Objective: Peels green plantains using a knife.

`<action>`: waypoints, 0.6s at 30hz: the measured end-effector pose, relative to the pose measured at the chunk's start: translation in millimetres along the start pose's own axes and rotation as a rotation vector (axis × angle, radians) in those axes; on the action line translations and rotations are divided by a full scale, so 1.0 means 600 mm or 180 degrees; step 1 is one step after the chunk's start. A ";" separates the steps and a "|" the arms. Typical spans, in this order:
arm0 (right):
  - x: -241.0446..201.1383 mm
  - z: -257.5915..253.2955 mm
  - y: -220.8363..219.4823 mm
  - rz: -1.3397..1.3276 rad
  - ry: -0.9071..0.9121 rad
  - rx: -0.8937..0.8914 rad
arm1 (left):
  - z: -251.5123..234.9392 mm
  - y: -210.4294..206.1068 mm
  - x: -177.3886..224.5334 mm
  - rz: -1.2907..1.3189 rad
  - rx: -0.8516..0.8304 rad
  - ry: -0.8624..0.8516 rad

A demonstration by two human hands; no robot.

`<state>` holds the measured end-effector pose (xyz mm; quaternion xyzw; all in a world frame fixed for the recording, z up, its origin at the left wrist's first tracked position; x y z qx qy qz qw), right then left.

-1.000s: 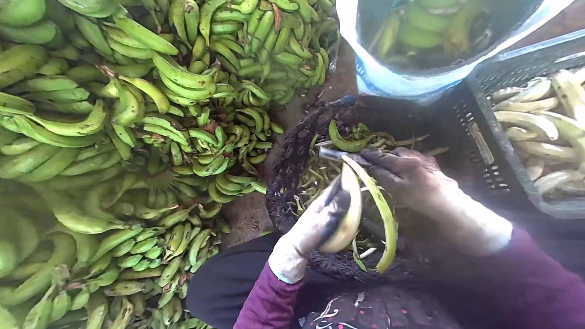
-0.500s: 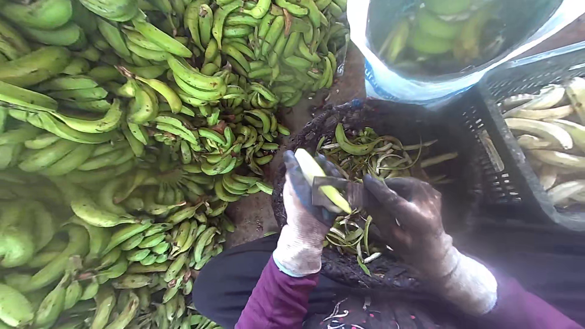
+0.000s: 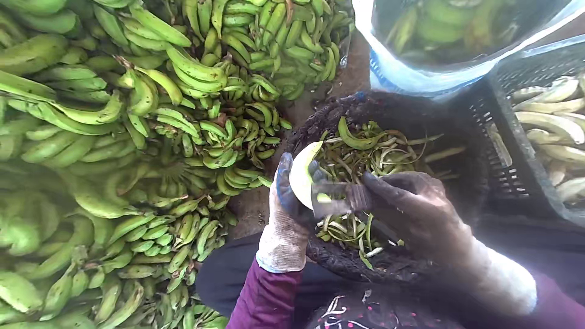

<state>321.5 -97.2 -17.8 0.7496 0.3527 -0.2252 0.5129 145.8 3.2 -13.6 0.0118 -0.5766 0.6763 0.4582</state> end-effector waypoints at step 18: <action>0.006 0.015 -0.004 -0.0396 -0.0195 -0.0392 | 0.039 0.014 0.003 -0.2140 0.0688 -0.0883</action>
Point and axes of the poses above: each hand's wrist, its own z-axis away from the middle knuckle, its own y-axis out of the back of the hand, x = y × z, the point moved 6 cm from there along -z, towards the middle knuckle, and after that the axes turned 7 degrees about -x, right-handed, at the moved point
